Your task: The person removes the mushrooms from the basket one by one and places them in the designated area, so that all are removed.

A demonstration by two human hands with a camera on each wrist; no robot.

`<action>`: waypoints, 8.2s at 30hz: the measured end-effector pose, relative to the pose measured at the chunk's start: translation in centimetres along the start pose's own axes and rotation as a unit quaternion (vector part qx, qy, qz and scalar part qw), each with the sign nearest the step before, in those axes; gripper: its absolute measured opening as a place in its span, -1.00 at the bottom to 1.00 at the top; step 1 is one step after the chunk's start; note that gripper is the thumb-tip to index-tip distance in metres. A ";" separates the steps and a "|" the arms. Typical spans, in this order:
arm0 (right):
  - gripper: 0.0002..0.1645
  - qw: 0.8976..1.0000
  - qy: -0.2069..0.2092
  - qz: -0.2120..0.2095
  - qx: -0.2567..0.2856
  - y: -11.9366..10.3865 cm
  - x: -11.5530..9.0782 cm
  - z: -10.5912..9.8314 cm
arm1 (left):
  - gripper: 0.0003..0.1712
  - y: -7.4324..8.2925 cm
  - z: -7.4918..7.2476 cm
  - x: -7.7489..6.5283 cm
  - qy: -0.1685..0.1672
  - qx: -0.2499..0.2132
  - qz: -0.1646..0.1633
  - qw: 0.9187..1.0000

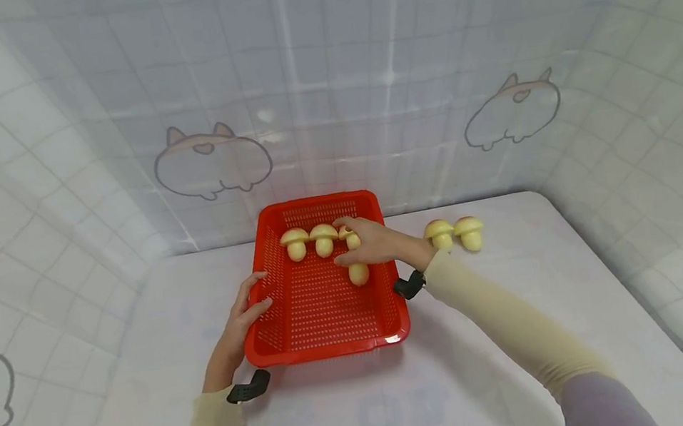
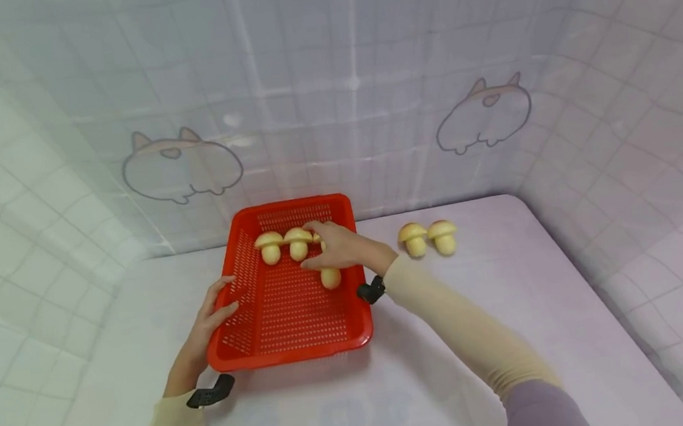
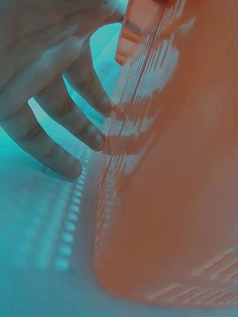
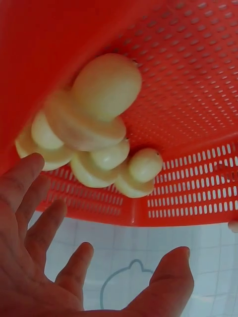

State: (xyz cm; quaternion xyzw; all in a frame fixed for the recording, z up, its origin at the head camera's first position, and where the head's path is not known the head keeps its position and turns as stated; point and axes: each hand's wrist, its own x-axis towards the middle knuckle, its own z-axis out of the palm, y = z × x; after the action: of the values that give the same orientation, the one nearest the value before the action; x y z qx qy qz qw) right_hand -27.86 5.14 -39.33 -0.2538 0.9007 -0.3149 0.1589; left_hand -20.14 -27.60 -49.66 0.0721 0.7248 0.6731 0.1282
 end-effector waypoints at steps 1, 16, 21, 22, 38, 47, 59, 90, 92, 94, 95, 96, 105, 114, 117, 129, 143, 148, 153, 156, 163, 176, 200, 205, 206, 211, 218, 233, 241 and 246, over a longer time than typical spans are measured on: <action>-0.03 1.000 -0.001 0.004 0.003 0.0 0.1 0.1 | -0.35 -0.1 0.0 0.0 0.000 -0.001 0.000 1.000; 0.06 0.996 0.009 0.054 0.066 0.0 1.5 2.0 | -0.38 0.2 -0.4 -0.2 0.003 0.007 0.006 1.000; 0.06 0.996 0.005 0.058 0.074 -0.1 1.7 2.4 | -0.37 0.3 -0.4 -0.1 0.006 0.009 0.006 1.000; 0.07 0.995 0.003 0.056 0.076 -0.1 1.8 2.5 | -0.37 0.3 -0.4 -0.1 0.006 0.009 0.006 1.000; 0.03 0.996 -0.030 0.035 0.078 -1.0 3.3 5.0 | -0.37 0.4 -0.6 -0.8 0.008 0.007 0.004 1.000; -0.02 0.994 -0.051 0.022 0.094 -0.8 4.0 6.0 | -0.37 0.4 -0.6 -0.9 0.010 0.002 -0.001 1.000; -0.06 0.994 -0.074 0.028 0.076 -1.6 4.7 6.8 | -0.38 0.5 -0.6 -1.2 0.006 -0.006 -0.001 1.000; -0.25 0.995 -0.083 0.014 0.046 -2.8 6.1 8.6 | -0.38 0.2 -0.9 -1.1 0.009 0.004 0.000 1.000; -0.28 0.996 -0.081 0.013 0.046 -2.8 6.1 8.6 | -0.38 0.3 -1.0 -1.1 0.009 0.003 -0.001 1.000; -0.31 0.995 -0.080 0.013 0.049 -2.9 6.0 8.5 | -0.37 0.4 -0.9 -1.1 0.007 0.003 0.000 1.000; -0.32 0.996 -0.080 0.013 0.049 -3.0 6.0 8.5 | -0.37 0.4 -0.9 -1.1 0.006 0.003 0.000 1.000; -0.33 0.996 -0.079 0.013 0.050 -3.0 6.0 8.5 | -0.37 0.5 -0.9 -1.1 0.007 0.002 -0.001 1.000; -0.37 0.996 -0.076 0.017 0.044 -3.4 5.9 8.4 | -0.37 0.5 -1.0 -1.1 0.006 0.005 -0.001 1.000; -0.39 0.997 -0.069 0.021 0.040 -3.5 5.7 8.3 | -0.38 0.6 -0.8 -1.1 0.003 -0.003 0.001 1.000; -0.36 0.997 -0.063 0.022 0.041 -3.4 5.6 8.3 | -0.38 0.6 -0.8 -1.1 0.005 -0.004 -0.002 1.000; -0.31 0.997 -0.038 0.008 0.059 -2.9 5.4 7.4 | -0.40 0.6 -0.9 -1.1 0.006 -0.006 -0.003 1.000; -0.38 0.997 0.014 -0.003 0.072 -2.6 4.4 6.7 | -0.36 0.3 -0.8 -1.1 0.009 0.000 -0.001 1.000; -0.37 0.997 0.010 -0.006 0.076 -2.7 3.9 6.4 | -0.35 0.0 -1.0 -1.5 0.008 0.001 0.002 1.000; -0.40 0.993 0.006 -0.005 0.122 -2.9 3.0 5.1 | -0.36 0.0 -0.9 -1.2 0.009 -0.007 0.009 1.000; -0.42 0.988 0.009 -0.007 0.152 -2.9 2.4 4.3 | -0.36 0.1 -0.8 -1.0 0.009 -0.012 0.014 1.000; -0.42 0.989 0.025 -0.010 0.145 -2.4 1.4 3.7 | -0.37 -0.2 -1.1 -1.5 0.014 -0.006 0.001 1.000; -0.45 0.983 0.041 -0.011 0.179 -1.1 0.8 2.8 | -0.33 -0.3 -1.5 -1.9 0.003 -0.013 0.013 1.000; -0.39 0.983 0.071 -0.007 0.167 1.4 -1.4 -0.9 | -0.37 -0.2 -1.7 -2.0 0.021 0.000 0.002 1.000; -0.43 0.983 0.085 -0.012 0.160 2.2 -2.0 -1.2 | -0.35 -0.2 -1.5 -2.0 0.024 0.000 -0.005 1.000; -0.44 0.983 0.089 -0.013 0.158 2.4 -2.1 -1.2 | -0.34 -0.2 -1.5 -2.0 0.024 -0.001 -0.006 1.000; -0.46 0.980 0.098 -0.011 0.172 3.0 -2.5 -1.5 | -0.34 -0.2 -1.5 -1.9 0.019 -0.010 -0.002 1.000; -0.39 0.970 0.100 0.013 0.220 3.1 -3.1 -2.1 | -0.36 -0.2 -1.6 -1.9 0.022 -0.010 -0.003 1.000; -0.35 0.976 0.122 0.031 0.175 5.6 -5.8 -3.5 | -0.36 -0.5 -1.4 -2.1 0.028 -0.010 0.001 1.000; -0.36 0.976 0.132 0.045 0.165 7.8 -7.8 -3.8 | -0.36 -0.7 -1.3 -2.2 0.027 -0.012 0.008 1.000; -0.34 0.978 0.145 0.055 0.138 9.2 -8.6 -4.3 | -0.34 -0.7 -1.3 -2.3 0.026 -0.011 0.012 1.000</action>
State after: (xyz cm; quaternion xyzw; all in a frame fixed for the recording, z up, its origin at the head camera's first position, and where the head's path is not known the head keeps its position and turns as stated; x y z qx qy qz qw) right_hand -25.98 18.18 -40.98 -0.1317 0.8745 -0.4603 0.0773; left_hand -18.26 -29.59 -50.07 0.0620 0.7195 0.6841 0.1022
